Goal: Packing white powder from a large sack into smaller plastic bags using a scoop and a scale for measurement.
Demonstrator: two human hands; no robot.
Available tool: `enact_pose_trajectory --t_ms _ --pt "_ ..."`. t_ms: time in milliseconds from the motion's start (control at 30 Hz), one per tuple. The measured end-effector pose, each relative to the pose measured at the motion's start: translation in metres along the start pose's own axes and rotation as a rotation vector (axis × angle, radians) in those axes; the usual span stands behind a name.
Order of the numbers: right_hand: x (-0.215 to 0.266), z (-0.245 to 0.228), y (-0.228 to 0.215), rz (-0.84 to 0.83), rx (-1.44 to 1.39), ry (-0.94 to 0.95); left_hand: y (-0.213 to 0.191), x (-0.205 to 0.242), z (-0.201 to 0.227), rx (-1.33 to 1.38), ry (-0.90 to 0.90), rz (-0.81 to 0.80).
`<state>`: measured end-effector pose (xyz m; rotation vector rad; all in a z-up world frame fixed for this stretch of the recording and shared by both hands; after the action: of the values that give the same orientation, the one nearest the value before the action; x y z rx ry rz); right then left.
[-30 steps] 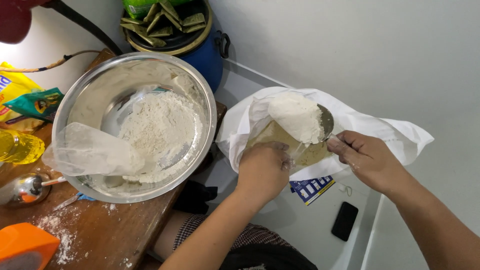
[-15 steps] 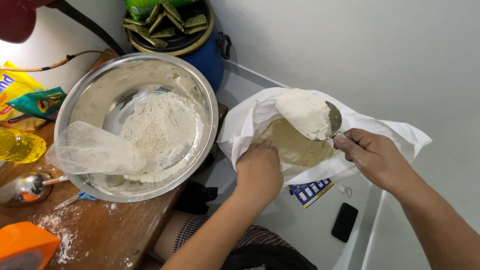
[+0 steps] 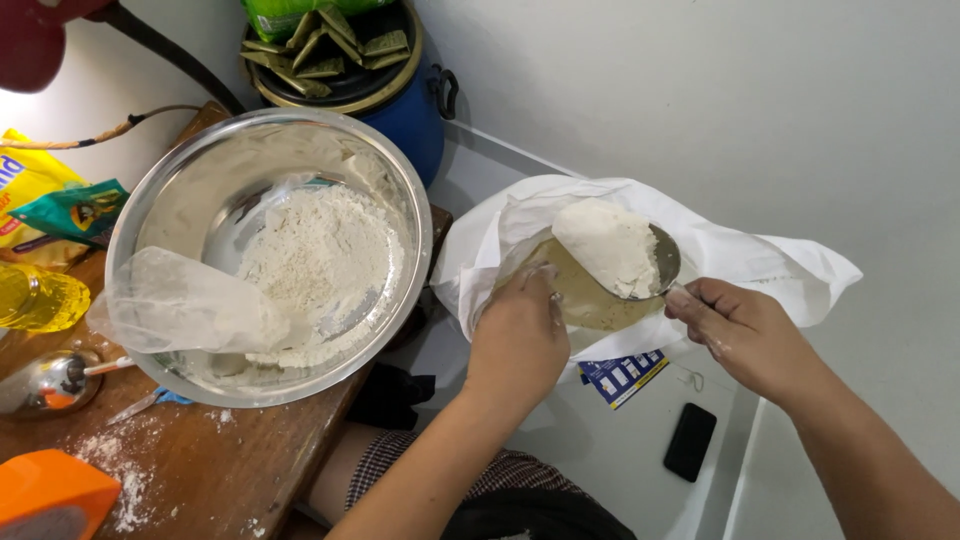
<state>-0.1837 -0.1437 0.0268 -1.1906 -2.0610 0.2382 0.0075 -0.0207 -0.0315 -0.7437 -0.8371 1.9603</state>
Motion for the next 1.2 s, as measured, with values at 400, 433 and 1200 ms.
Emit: enact_pose_trajectory --t_ms 400,433,1200 --pt "0.03 -0.02 -0.016 0.061 -0.049 -0.109 -0.062 0.001 0.023 0.243 -0.047 -0.05" --pt "0.033 -0.024 -0.017 0.061 -0.047 -0.116 -0.069 0.002 0.023 0.243 -0.046 -0.043" --pt "0.078 -0.171 0.135 -0.098 0.064 -0.254 -0.214 0.063 -0.088 0.344 -0.321 0.338"
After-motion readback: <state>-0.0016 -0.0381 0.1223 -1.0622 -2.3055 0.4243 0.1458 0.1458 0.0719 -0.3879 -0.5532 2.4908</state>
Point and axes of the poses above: each hand's wrist, its own x-axis away from the middle knuckle, its own y-axis out of the palm, z = x × y, the point moved 3 cm from there along -x, towards the middle knuckle, and after that the axes turned 11 degrees about -x, right-handed, at the moved point
